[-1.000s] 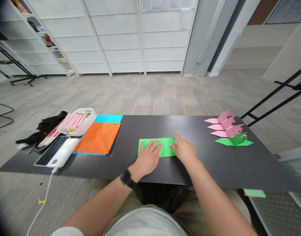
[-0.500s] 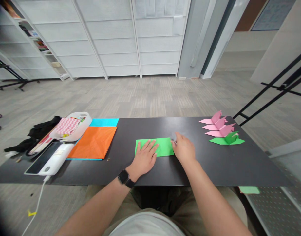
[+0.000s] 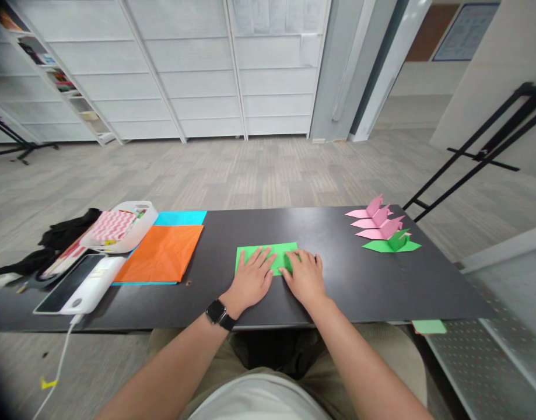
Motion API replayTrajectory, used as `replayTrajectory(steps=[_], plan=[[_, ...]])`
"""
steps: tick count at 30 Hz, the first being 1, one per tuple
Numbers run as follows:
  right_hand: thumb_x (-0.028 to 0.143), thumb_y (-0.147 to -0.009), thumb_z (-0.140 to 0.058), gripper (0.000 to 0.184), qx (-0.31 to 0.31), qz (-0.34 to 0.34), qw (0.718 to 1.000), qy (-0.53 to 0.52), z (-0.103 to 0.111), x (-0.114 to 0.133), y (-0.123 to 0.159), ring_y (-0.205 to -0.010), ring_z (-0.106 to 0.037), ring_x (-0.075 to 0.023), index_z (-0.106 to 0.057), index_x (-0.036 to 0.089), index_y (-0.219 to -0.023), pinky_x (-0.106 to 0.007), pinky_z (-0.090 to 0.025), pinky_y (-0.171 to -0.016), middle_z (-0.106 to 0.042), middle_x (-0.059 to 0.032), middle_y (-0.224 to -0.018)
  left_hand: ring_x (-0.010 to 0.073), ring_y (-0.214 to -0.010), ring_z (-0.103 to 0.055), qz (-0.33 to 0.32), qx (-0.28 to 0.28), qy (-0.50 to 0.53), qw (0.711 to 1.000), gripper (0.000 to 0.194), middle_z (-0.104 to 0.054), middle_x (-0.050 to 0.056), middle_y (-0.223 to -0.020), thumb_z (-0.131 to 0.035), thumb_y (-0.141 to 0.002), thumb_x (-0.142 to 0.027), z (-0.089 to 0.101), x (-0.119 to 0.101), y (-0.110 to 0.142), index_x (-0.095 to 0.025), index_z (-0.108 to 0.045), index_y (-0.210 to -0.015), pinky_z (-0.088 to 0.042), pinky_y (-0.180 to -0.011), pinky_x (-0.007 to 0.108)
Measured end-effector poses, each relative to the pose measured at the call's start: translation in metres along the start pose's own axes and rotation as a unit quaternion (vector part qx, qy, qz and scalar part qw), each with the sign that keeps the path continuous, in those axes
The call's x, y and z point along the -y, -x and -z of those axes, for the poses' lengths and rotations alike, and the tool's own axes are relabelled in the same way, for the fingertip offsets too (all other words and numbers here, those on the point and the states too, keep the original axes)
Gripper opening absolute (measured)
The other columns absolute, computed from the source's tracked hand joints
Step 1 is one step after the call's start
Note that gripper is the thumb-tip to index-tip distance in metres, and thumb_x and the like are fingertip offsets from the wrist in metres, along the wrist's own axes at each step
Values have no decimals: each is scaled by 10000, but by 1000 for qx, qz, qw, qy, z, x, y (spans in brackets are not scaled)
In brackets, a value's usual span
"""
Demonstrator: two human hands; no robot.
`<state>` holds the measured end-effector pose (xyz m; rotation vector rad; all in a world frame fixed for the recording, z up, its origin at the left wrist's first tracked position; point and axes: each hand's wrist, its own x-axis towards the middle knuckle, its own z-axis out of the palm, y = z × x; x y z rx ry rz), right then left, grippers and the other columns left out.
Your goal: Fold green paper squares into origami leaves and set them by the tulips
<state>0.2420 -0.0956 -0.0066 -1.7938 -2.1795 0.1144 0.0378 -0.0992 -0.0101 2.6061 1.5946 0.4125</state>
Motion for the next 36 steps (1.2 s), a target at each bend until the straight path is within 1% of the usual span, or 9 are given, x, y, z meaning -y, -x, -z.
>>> replayTrajectory(steps=[7,11,13,16,19,22,29,32,36], plan=[[410,-1005,-601,437,-13,-69,998,-7,5,-38,10,-1348,-550,-354,-632,295,-1425,-710,-284,-1213,-634,-124,-1450,304,-1613,-370,3,10,-3,1000,514,-421,57,-1728,-385,-1108,-371,3,-1,0,-297,-504,-1603,-229,-1311,731],[408,-1007,-586,423,-33,-77,996,-19,8,-57,14,-1369,-539,-346,-647,281,-1406,-711,-285,-1216,-631,-127,-1463,307,-1611,-373,6,12,-2,1000,514,-424,58,-1727,-390,-1104,-361,2,-1,-1,-298,-503,-1602,-219,-1310,737],[400,-1022,-558,404,-60,-58,996,-41,8,-57,13,-1360,-554,-321,-663,265,-1388,-655,-314,-1229,-653,-122,-1435,307,-1606,-380,9,16,0,1000,509,-428,56,-1725,-401,-1102,-359,2,-2,-1,-300,-510,-1596,-216,-1306,744],[407,-1048,-529,376,-79,7,995,-66,6,-48,8,-1397,-544,-299,-703,259,-1346,-589,-308,-1261,-670,-108,-1425,306,-1600,-386,15,16,3,1000,494,-447,57,-1714,-418,-1102,-366,2,-2,-2,-310,-529,-1579,-216,-1308,739],[403,-1058,-525,350,-55,57,995,-64,0,-37,3,-1426,-528,-307,-733,282,-1312,-625,-246,-1285,-679,-93,-1437,321,-1582,-407,24,9,5,1000,480,-492,73,-1682,-444,-1102,-445,3,-5,-5,-315,-565,-1548,-224,-1305,739],[389,-1052,-543,331,-31,59,996,-53,-6,-33,0,-1397,-553,-317,-744,289,-1295,-670,-243,-1270,-695,-92,-1423,343,-1550,-441,40,4,11,999,483,-531,94,-1648,-477,-1089,-516,4,-10,-8,-304,-604,-1503,-225,-1289,768],[388,-1049,-561,341,-22,60,997,-37,-10,-37,1,-1386,-562,-322,-736,287,-1325,-680,-278,-1251,-687,-103,-1437,360,-1533,-454,49,-3,3,999,475,-545,120,-1630,-532,-1064,-501,7,-19,-10,-263,-623,-1465,-195,-1279,804],[391,-1049,-557,339,-22,58,997,-36,-9,-36,1,-1392,-557,-325,-740,288,-1315,-678,-282,-1249,-687,-98,-1437,355,-1540,-449,42,-1,-1,999,476,-537,122,-1637,-501,-1078,-478,8,-17,-9,-256,-609,-1485,-199,-1277,806],[403,-1053,-548,344,-21,57,997,-36,-11,-37,1,-1386,-561,-320,-742,283,-1311,-668,-293,-1246,-687,-93,-1439,317,-1579,-413,15,16,0,1000,469,-492,82,-1682,-435,-1103,-396,9,-6,-5,-276,-557,-1541,-212,-1292,783]])
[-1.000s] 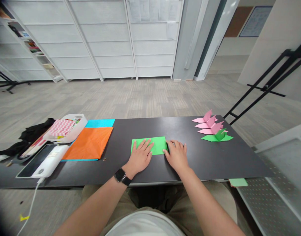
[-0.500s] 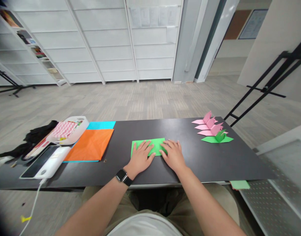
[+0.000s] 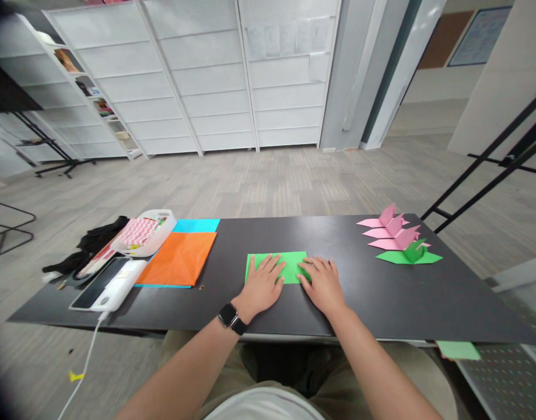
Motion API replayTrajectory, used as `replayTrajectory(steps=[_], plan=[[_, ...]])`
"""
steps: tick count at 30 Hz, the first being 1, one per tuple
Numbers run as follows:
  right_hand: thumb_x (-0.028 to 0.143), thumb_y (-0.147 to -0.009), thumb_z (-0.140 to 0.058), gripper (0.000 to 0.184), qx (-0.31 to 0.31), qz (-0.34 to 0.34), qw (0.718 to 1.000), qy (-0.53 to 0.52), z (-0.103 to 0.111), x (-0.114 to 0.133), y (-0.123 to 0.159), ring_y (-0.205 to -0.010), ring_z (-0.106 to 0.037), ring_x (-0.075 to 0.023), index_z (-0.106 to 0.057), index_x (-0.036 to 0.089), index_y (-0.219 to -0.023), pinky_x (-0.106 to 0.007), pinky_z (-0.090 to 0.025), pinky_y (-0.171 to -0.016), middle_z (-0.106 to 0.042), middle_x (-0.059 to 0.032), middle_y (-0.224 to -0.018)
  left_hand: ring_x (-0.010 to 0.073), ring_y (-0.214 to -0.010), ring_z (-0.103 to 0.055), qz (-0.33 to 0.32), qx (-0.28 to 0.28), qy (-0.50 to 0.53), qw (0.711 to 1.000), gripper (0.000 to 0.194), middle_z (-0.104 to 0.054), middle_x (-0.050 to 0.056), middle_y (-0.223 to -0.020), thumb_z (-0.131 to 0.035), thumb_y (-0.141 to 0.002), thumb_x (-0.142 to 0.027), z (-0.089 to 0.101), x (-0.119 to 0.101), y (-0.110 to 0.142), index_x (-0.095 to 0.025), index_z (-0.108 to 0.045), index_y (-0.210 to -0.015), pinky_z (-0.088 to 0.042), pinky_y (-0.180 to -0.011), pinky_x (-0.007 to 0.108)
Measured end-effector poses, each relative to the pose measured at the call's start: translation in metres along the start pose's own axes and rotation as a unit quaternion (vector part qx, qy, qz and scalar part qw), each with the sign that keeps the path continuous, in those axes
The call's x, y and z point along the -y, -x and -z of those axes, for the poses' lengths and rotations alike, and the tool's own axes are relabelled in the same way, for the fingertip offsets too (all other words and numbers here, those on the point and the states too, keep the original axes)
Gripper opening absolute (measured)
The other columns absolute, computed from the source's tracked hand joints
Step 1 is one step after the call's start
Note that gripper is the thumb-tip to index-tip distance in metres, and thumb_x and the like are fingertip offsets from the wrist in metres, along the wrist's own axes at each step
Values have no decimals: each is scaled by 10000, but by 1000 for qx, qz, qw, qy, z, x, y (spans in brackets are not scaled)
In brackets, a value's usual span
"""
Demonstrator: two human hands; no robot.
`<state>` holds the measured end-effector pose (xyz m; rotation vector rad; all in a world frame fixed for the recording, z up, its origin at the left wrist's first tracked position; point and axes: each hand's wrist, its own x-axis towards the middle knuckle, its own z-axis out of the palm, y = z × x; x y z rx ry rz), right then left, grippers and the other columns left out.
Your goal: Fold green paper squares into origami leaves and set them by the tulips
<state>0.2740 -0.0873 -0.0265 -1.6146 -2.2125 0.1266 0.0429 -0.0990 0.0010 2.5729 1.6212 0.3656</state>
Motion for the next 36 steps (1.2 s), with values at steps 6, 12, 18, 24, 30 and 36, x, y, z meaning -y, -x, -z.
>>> replayTrajectory(steps=[6,12,18,24,30,36], plan=[[417,-1050,-541,341,-25,18,1000,0,-6,-6,0,-1337,-597,-327,-753,302,-1290,-693,-322,-1223,-705,-97,-1404,335,-1637,-318,-28,1,-25,999,512,-337,70,-1770,-387,-1117,-397,3,21,12,-291,-498,-1605,-188,-1316,749],[431,-1052,-533,339,-47,31,998,-2,-11,-9,0,-1311,-619,-336,-759,313,-1275,-704,-351,-1204,-720,-95,-1377,348,-1643,-300,-17,0,-55,998,542,-306,69,-1782,-402,-1099,-334,4,44,28,-304,-456,-1638,-174,-1318,753],[427,-1048,-541,333,-48,27,998,-4,-12,-10,0,-1321,-621,-344,-760,308,-1269,-702,-363,-1196,-722,-95,-1374,341,-1653,-279,0,4,-76,997,586,-304,68,-1784,-396,-1080,-257,8,74,51,-318,-411,-1662,-171,-1312,756],[428,-1038,-557,331,-49,30,998,1,-13,-12,0,-1320,-621,-343,-759,312,-1274,-698,-360,-1201,-721,-91,-1378,362,-1657,-266,41,6,-71,997,656,-294,90,-1785,-431,-1026,-186,18,91,59,-279,-398,-1674,-167,-1313,754],[419,-1042,-551,329,-46,29,998,1,-13,-11,0,-1314,-620,-349,-759,295,-1264,-707,-361,-1195,-719,-93,-1378,339,-1645,-303,63,-34,-8,997,613,-377,114,-1747,-444,-1015,-158,33,99,49,-212,-460,-1625,-231,-1331,690],[414,-1034,-556,327,-52,29,998,1,-12,-10,-2,-1297,-620,-344,-766,310,-1262,-704,-363,-1191,-728,-93,-1362,271,-1511,-501,-50,-47,73,995,436,-533,98,-1642,-504,-1073,-287,22,53,8,-208,-596,-1492,-365,-1323,515]])
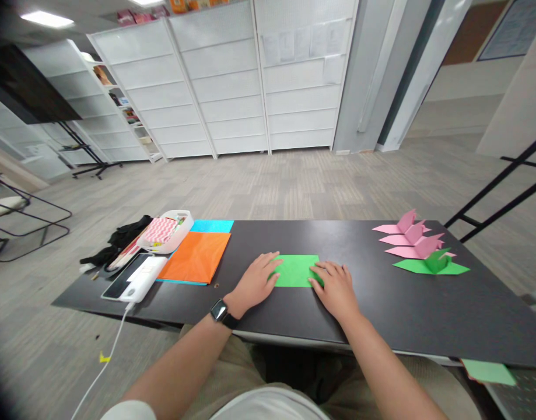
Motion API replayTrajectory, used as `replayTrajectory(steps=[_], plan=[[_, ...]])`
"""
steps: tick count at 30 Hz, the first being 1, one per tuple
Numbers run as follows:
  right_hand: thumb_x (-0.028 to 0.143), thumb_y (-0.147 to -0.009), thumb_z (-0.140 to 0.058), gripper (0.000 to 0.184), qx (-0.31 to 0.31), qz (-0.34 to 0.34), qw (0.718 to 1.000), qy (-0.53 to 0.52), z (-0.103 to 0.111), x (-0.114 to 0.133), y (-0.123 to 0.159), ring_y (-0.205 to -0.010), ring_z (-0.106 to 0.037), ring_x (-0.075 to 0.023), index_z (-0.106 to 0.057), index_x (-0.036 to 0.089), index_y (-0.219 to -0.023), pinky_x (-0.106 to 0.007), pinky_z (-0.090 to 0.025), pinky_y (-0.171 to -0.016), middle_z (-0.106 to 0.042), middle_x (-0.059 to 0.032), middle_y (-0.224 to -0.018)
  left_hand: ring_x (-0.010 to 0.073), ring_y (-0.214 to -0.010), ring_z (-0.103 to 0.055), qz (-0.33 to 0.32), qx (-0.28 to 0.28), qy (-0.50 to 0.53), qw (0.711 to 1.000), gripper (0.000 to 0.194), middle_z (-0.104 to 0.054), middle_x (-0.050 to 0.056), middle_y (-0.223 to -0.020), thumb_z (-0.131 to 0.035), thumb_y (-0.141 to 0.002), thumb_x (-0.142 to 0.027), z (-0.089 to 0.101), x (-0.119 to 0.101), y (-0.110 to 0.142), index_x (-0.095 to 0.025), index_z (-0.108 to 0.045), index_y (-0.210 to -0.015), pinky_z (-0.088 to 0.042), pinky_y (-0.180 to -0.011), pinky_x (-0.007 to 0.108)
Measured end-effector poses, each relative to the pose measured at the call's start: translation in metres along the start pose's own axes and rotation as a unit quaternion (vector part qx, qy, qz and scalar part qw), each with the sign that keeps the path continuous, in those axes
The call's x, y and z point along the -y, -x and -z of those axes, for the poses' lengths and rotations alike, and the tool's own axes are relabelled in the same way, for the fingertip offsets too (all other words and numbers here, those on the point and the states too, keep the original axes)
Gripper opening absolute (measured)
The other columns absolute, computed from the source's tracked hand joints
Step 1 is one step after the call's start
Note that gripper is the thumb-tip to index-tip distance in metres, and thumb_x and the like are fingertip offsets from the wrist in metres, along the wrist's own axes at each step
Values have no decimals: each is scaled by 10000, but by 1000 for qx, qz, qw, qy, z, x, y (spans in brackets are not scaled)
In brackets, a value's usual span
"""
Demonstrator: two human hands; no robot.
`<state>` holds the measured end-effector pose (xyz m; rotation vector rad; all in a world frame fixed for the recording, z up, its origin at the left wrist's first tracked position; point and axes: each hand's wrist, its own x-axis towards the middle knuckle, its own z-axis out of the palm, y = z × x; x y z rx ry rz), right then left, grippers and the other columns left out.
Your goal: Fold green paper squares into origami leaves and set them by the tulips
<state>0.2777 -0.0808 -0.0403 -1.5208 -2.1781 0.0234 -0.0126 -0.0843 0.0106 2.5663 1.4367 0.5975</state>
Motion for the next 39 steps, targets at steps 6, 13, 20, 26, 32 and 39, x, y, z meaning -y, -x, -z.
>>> replayTrajectory(steps=[6,13,20,26,32,39], plan=[[416,-1030,-554,326,-3,-11,1000,-18,1,2,1,-1276,-635,-347,-770,301,-1245,-702,-359,-1197,-733,-89,-1351,294,-1410,-561,-77,60,-15,995,401,-621,107,-1540,-565,-1063,-375,-20,-14,-34,-223,-663,-1421,-446,-1245,511],[419,-1039,-515,350,-43,-29,991,-120,22,-11,-49,-1167,-701,-280,-778,258,-1206,-468,-532,-1091,-751,-100,-1232,310,-1501,-477,-110,84,-22,990,389,-519,93,-1639,-577,-1043,-271,-20,13,-56,-267,-676,-1419,-333,-1294,596],[362,-1005,-521,363,-56,-71,991,-100,-1,-20,-119,-1126,-691,-296,-797,200,-1177,-471,-520,-1072,-758,-132,-1203,244,-1278,-613,-109,72,59,990,366,-704,50,-1354,-589,-1008,-172,-24,25,-67,-313,-762,-1299,-476,-1160,465],[391,-1022,-554,336,11,-78,997,-27,-23,-17,-108,-1092,-668,-305,-824,258,-1172,-480,-504,-1017,-758,-107,-1190,208,-1240,-664,-107,72,110,986,366,-753,30,-1342,-517,-1052,-164,-24,37,-72,-294,-781,-1271,-474,-1175,431],[358,-996,-602,268,64,-27,997,-24,-13,-20,-104,-1101,-665,-300,-820,262,-1121,-458,-488,-1036,-737,-100,-1186,231,-1288,-644,-89,58,113,988,286,-734,37,-1383,-622,-1033,-228,-23,50,-77,-290,-784,-1261,-443,-1212,467],[344,-952,-601,176,80,-26,994,-67,-8,-18,-108,-981,-683,-280,-742,238,-954,-419,-513,-928,-749,-84,-1014,237,-1295,-643,-90,59,136,985,265,-729,50,-1377,-675,-998,-233,-20,53,-73,-275,-791,-1232,-426,-1226,475]])
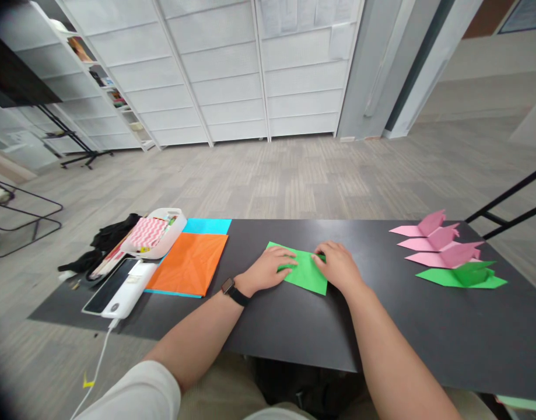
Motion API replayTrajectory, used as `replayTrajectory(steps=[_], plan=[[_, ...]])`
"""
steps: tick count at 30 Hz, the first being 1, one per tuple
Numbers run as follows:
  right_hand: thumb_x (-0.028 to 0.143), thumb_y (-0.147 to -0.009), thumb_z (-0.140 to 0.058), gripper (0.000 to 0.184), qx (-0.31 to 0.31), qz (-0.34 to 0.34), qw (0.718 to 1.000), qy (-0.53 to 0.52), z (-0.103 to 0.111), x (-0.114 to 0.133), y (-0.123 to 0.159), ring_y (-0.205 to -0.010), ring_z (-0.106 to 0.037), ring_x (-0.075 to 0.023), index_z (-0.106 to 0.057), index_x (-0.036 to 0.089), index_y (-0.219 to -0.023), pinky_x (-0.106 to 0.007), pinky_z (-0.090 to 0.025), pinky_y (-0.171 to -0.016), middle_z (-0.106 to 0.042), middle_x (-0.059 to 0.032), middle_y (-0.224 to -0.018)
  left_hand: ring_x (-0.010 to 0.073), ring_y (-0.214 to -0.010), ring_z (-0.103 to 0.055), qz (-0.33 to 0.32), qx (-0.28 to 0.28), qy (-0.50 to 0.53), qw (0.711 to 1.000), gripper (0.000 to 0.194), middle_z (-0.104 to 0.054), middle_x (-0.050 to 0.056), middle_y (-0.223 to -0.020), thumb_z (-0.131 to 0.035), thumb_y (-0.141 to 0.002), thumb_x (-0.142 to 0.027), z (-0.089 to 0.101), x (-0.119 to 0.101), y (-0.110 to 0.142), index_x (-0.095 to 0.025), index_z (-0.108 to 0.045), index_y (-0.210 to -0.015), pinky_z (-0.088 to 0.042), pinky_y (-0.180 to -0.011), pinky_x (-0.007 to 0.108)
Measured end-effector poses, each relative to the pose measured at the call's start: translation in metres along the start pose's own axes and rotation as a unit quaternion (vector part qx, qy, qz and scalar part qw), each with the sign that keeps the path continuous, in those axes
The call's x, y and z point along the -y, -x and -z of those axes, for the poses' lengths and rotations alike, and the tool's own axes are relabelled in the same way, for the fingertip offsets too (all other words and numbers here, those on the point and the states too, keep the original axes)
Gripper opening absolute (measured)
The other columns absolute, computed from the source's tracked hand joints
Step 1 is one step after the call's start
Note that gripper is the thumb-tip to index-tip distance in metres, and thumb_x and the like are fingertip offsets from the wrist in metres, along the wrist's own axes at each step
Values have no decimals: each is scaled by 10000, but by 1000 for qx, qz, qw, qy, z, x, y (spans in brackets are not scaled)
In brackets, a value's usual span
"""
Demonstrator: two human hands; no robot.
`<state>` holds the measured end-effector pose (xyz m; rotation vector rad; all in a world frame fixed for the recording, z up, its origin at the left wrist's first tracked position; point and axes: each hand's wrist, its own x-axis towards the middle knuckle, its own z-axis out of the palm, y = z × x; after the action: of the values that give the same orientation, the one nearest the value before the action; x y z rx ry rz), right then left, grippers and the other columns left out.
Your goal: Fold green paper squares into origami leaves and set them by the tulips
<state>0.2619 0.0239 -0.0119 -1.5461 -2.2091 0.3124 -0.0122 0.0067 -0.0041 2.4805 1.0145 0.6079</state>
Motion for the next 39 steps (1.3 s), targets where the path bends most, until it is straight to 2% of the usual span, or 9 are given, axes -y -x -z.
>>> replayTrajectory(steps=[4,8,15,19,22,26,28,35,39], plan=[[370,-946,-604,203,3,-28,997,-75,2,1,2,-888,-710,-248,-737,275,-1067,-369,-526,-833,-772,-48,-957,240,-1300,-644,5,3,2,1000,267,-727,53,-1385,-678,-992,-232,2,-3,-1,-268,-789,-1232,-438,-1221,471],[386,-888,-671,396,-2,-64,991,-121,3,-4,3,-783,-686,-218,-715,289,-1269,-356,-539,-784,-767,-33,-968,249,-1318,-627,20,0,-8,1000,283,-708,64,-1405,-672,-1005,-272,2,-3,-2,-285,-779,-1267,-443,-1214,487],[377,-815,-757,517,-18,-139,973,-185,-1,-22,-5,-820,-663,-222,-710,257,-1316,-374,-554,-801,-750,-63,-1015,253,-1320,-603,73,-35,-62,995,287,-700,59,-1415,-636,-1023,-294,1,10,5,-274,-776,-1273,-417,-1223,498],[407,-799,-777,599,-14,-180,936,-304,-3,-24,-6,-809,-650,-202,-660,236,-1361,-320,-548,-696,-695,-46,-973,267,-1344,-584,77,-32,-76,994,345,-676,52,-1464,-653,-1004,-315,4,8,8,-297,-749,-1334,-367,-1259,547],[432,-799,-780,643,21,-206,904,-374,0,-22,-5,-758,-633,-176,-620,235,-1390,-271,-515,-596,-660,-33,-969,259,-1398,-553,35,-14,-70,997,410,-636,37,-1534,-603,-999,-233,6,2,8,-330,-727,-1378,-325,-1292,562],[431,-790,-800,646,39,-218,892,-394,8,-16,-6,-698,-595,-140,-617,226,-1375,-235,-481,-553,-637,-12,-934,248,-1381,-575,-9,25,-46,999,458,-633,35,-1553,-541,-993,-185,8,-6,7,-319,-726,-1390,-423,-1229,509],[436,-805,-799,619,43,-234,878,-417,13,-12,-7,-685,-602,-141,-618,236,-1362,-234,-488,-546,-644,-12,-918,262,-1353,-586,-4,35,-48,998,440,-644,32,-1542,-559,-985,-219,8,-9,8,-314,-735,-1377,-445,-1201,508],[499,-944,-676,410,62,-264,784,-559,32,4,-4,-698,-657,-146,-673,269,-1282,-257,-569,-587,-699,-39,-977,319,-1343,-554,9,37,-64,997,431,-632,31,-1559,-655,-953,-351,8,-20,10,-291,-729,-1373,-426,-1176,529],[335,-812,-788,432,88,-240,788,-559,31,12,-3,-738,-667,-132,-697,263,-1228,-242,-574,-649,-718,-22,-992,329,-1357,-520,-1,40,-69,997,431,-613,23,-1574,-645,-969,-347,5,-26,8,-310,-715,-1393,-402,-1182,540]])
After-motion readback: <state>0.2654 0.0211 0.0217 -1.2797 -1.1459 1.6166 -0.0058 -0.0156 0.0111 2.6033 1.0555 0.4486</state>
